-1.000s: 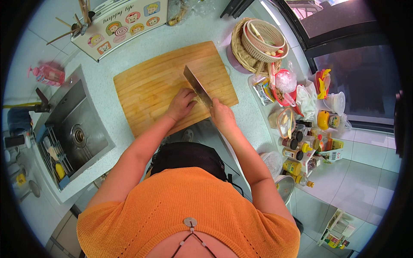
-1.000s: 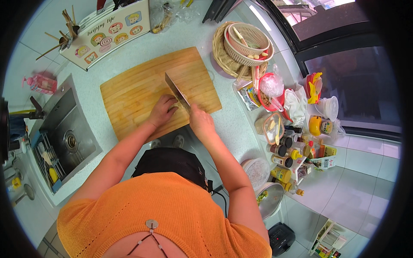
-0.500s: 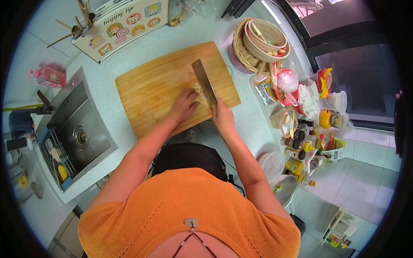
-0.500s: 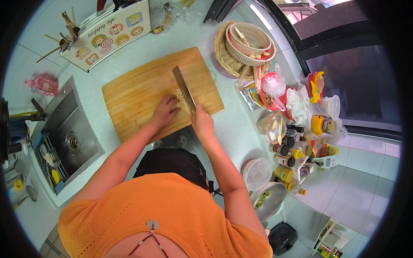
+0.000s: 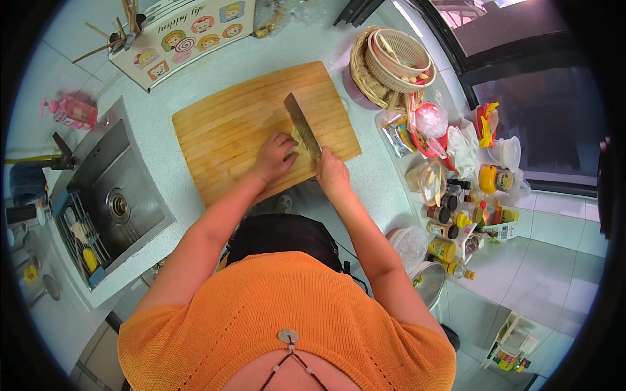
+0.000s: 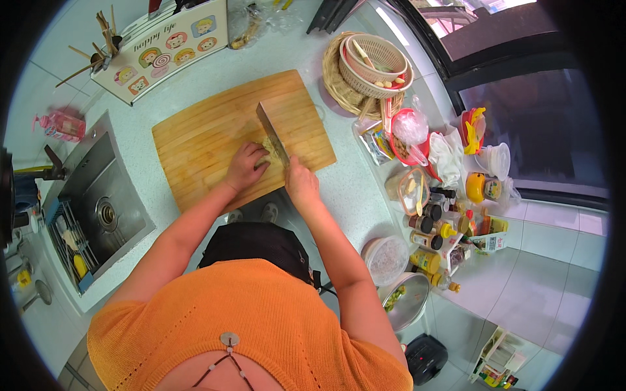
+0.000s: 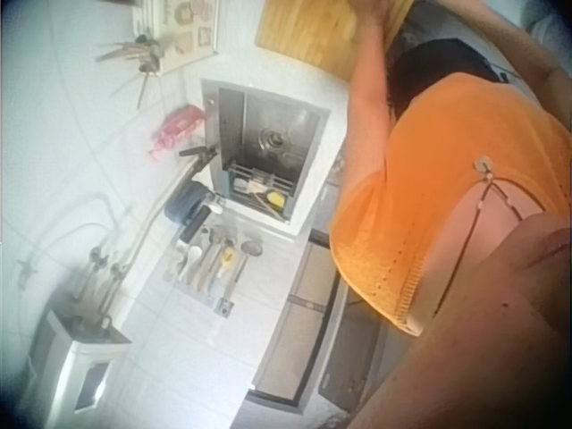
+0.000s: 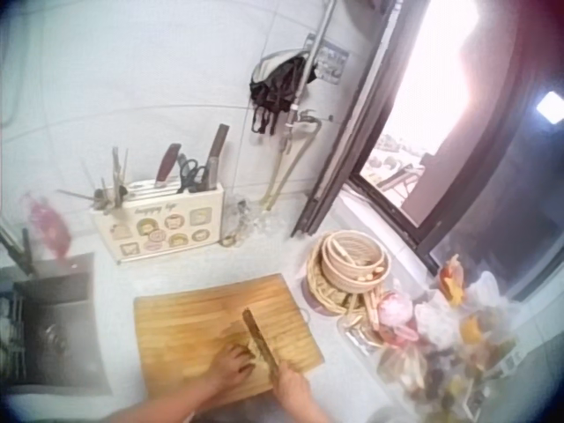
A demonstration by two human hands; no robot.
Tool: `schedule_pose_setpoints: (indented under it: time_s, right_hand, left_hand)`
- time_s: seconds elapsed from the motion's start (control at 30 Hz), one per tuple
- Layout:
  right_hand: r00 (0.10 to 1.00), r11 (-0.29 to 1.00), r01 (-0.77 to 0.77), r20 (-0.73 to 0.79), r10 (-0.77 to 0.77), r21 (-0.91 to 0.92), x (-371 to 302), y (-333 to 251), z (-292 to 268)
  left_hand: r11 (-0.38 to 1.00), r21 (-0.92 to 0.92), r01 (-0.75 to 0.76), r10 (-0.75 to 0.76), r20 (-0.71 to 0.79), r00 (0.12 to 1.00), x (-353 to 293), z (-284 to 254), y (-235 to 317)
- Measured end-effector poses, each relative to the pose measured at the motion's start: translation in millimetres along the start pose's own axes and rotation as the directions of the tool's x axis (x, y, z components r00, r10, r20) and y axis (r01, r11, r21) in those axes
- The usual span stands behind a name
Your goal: The person handles garlic cloves from a red colander, washes them in a sink under running water, and then chops them with a cleaver on a wooden cutting board.
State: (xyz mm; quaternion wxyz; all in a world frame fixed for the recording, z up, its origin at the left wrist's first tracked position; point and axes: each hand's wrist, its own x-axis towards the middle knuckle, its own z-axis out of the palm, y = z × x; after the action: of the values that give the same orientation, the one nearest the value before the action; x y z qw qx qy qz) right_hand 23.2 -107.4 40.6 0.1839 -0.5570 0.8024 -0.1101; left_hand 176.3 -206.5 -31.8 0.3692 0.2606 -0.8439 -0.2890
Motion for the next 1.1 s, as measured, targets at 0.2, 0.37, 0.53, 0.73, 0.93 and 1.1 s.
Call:
schedule_pose_setpoints:
  time_s: [0.2, 0.37, 0.53, 0.73, 0.93, 1.1]
  right_hand:
    - [0.991, 0.988, 0.101, -0.102, -0.089, 0.118, -11, 15, -2]
    - [0.997, 0.997, 0.069, 0.029, -0.069, 0.028, -12, 8, -7]
    - [0.995, 0.996, 0.086, 0.056, -0.085, -0.014, -6, -2, -14]
    - [0.999, 0.999, 0.045, 0.026, -0.045, 0.018, 0, -4, 4]
    - [0.990, 0.992, 0.087, -0.119, -0.076, 0.095, 4, 5, 8]
    - [0.999, 0.996, 0.037, -0.010, -0.036, 0.087, -4, -4, -19]
  left_hand:
    - [0.998, -0.014, -0.066, 0.066, 0.026, 0.997, -8, -5, -5]
    - [0.999, -0.007, -0.054, 0.054, 0.057, 0.997, -7, -3, -7]
    - [0.998, 0.048, -0.049, 0.047, 0.027, 0.999, -8, -2, -3]
    - [0.993, 0.098, -0.072, 0.074, -0.016, 0.997, -7, -1, -1]
    - [0.993, 0.085, -0.077, 0.076, 0.010, 0.997, -8, -1, -3]
    - [0.997, 0.076, -0.014, 0.014, -0.011, 1.000, -10, -3, 3]
